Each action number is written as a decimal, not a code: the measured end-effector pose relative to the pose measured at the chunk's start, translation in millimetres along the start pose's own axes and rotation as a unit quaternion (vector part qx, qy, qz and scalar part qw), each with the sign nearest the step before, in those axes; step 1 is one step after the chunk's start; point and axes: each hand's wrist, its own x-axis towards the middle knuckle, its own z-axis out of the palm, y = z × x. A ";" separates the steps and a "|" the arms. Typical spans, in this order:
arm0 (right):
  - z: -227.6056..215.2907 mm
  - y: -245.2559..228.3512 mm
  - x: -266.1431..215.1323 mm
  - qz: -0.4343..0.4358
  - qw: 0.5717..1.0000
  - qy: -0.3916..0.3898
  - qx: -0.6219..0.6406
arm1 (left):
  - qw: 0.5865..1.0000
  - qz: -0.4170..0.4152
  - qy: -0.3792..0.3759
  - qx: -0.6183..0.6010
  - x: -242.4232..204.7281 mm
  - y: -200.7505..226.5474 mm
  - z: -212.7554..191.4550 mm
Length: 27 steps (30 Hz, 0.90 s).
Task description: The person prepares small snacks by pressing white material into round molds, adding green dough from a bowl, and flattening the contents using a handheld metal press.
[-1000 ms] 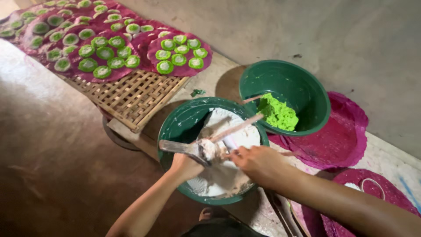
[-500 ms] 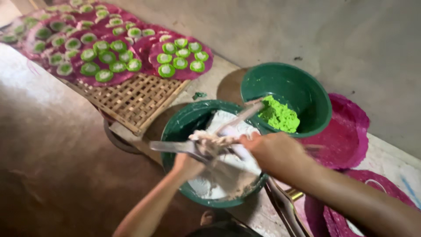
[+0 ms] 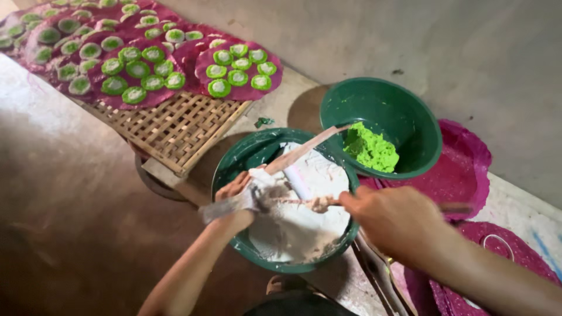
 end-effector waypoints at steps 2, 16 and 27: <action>-3.8 0.5 1.0 0.034 0.998 -0.043 -0.033 | 0.995 -0.052 -0.017 -0.083 0.1 -0.5 -2.1; 66.3 -8.5 16.6 0.056 0.893 0.200 0.400 | 0.948 -0.219 0.020 -0.231 2.8 7.6 13.9; 171.9 -48.5 31.5 0.169 0.751 0.067 0.634 | 0.993 -0.053 0.104 0.019 45.9 4.3 8.4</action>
